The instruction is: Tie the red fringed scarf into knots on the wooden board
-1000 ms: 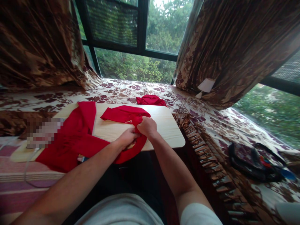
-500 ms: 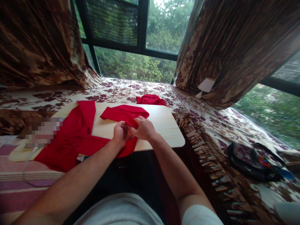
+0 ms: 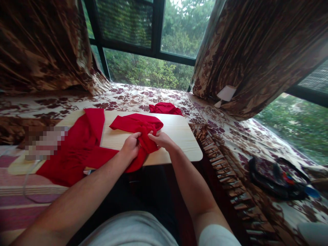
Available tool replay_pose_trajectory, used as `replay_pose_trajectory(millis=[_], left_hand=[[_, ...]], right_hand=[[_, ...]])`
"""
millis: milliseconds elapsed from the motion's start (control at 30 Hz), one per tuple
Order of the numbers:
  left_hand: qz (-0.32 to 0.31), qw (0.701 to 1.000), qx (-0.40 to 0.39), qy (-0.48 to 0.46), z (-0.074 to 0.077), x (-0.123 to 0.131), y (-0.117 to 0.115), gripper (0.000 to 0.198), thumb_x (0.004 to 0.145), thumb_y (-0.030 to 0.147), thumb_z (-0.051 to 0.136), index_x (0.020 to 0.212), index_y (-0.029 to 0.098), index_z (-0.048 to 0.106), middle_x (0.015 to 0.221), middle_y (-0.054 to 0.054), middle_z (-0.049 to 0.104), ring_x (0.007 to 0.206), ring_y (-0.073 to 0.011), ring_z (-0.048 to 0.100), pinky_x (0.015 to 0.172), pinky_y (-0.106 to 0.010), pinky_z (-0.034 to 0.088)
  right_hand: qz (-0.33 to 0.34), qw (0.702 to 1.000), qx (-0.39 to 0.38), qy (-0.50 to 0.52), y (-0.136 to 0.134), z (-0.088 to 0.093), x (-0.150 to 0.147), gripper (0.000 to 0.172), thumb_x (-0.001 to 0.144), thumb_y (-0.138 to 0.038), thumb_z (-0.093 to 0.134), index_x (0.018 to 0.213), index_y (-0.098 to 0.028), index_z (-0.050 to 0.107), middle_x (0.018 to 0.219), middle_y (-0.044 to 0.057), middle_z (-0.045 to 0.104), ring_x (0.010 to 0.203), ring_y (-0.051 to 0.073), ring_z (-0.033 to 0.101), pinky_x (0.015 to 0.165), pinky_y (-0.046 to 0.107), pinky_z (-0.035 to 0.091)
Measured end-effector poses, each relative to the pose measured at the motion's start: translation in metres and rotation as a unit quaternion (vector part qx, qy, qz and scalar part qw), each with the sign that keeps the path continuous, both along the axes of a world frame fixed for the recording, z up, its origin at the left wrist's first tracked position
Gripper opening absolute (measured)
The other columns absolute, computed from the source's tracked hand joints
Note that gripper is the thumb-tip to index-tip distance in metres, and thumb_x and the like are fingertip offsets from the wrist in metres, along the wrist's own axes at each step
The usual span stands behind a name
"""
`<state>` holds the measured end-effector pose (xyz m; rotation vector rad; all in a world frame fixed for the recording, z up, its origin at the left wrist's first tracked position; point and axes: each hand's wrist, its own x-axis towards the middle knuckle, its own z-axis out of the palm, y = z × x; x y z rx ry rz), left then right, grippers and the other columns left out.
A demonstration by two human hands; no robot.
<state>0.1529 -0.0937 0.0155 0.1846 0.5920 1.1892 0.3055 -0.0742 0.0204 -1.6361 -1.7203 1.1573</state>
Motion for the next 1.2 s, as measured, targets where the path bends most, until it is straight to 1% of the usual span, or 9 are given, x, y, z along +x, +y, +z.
replay_pose_trajectory(millis=[267,367,500,633,700,800,900,1000,1200], left_hand=[[0.004,1.0,0.019,-0.005,0.001,-0.003,0.001,0.037,0.091,0.016,0.048,0.12,0.002,0.066,0.096,-0.018,0.077,0.09,-0.0252,0.075,0.088,-0.038,0.061],[0.027,1.0,0.01,-0.008,0.008,-0.006,0.0,0.03,0.094,0.019,0.048,0.112,0.005,0.068,0.09,-0.015,0.076,0.081,-0.0223,0.074,0.08,-0.034,0.062],[0.032,0.999,-0.012,0.013,0.012,-0.008,-0.003,0.019,0.096,0.018,0.05,0.096,0.01,0.067,0.062,-0.003,0.065,0.049,-0.011,0.06,0.055,-0.022,0.055],[0.023,0.999,-0.002,0.034,0.014,-0.005,-0.006,0.02,0.096,0.018,0.049,0.102,0.012,0.067,0.067,-0.003,0.068,0.047,-0.0093,0.058,0.05,-0.02,0.051],[0.044,0.998,-0.004,0.052,0.014,-0.002,-0.007,0.021,0.097,0.018,0.05,0.107,0.013,0.068,0.076,-0.005,0.072,0.055,-0.012,0.065,0.058,-0.023,0.056],[0.068,0.996,0.011,0.048,0.011,0.0,-0.006,0.024,0.095,0.016,0.053,0.114,0.014,0.067,0.09,-0.008,0.077,0.076,-0.0177,0.074,0.078,-0.031,0.061],[0.035,0.999,0.027,0.025,0.004,-0.002,-0.003,0.027,0.097,0.018,0.05,0.118,0.012,0.067,0.101,-0.012,0.077,0.092,-0.0222,0.075,0.088,-0.036,0.061],[0.006,0.999,0.047,0.012,-0.004,-0.006,-0.002,0.03,0.099,0.021,0.046,0.118,0.011,0.067,0.105,-0.015,0.076,0.099,-0.025,0.074,0.091,-0.04,0.06],[0.02,0.998,0.064,0.02,-0.014,-0.011,-0.004,0.029,0.097,0.019,0.051,0.122,0.013,0.065,0.104,-0.012,0.077,0.093,-0.0219,0.075,0.089,-0.037,0.06]], right_hand=[[-0.017,0.974,-0.013,0.224,-0.008,0.008,-0.009,0.039,0.069,-0.052,0.076,0.076,-0.014,0.069,0.061,-0.001,0.062,0.052,0.009,0.05,0.048,0.02,0.033],[-0.073,0.942,-0.002,0.328,0.0,0.004,-0.011,0.042,0.07,-0.053,0.077,0.089,-0.016,0.07,0.071,0.001,0.068,0.059,0.012,0.058,0.053,0.023,0.043],[-0.167,0.89,0.035,0.423,0.018,0.005,-0.008,0.041,0.082,-0.055,0.068,0.107,-0.022,0.064,0.08,0.001,0.071,0.066,0.016,0.065,0.056,0.027,0.052],[-0.245,0.834,0.093,0.486,0.027,0.017,-0.004,0.037,0.093,-0.053,0.055,0.116,-0.024,0.06,0.092,0.002,0.074,0.079,0.017,0.07,0.064,0.03,0.057],[-0.203,0.843,0.083,0.492,0.023,0.022,-0.001,0.04,0.092,-0.056,0.054,0.113,-0.022,0.063,0.094,0.005,0.075,0.086,0.019,0.07,0.069,0.031,0.058],[-0.066,0.898,0.026,0.434,0.012,0.021,0.004,0.045,0.082,-0.059,0.066,0.101,-0.018,0.07,0.091,0.007,0.075,0.088,0.021,0.071,0.073,0.032,0.058],[0.031,0.951,-0.008,0.306,0.002,0.012,0.006,0.041,0.064,-0.047,0.083,0.088,-0.015,0.073,0.078,0.003,0.073,0.077,0.019,0.068,0.073,0.03,0.054],[0.061,0.983,-0.015,0.174,0.0,0.002,0.005,0.032,0.055,-0.034,0.086,0.076,-0.014,0.072,0.065,-0.001,0.067,0.066,0.016,0.061,0.067,0.027,0.05],[0.089,0.993,0.073,0.03,0.005,0.001,0.004,0.01,0.065,-0.026,0.07,0.067,-0.016,0.067,0.064,-0.003,0.063,0.065,0.014,0.054,0.064,0.025,0.044]])
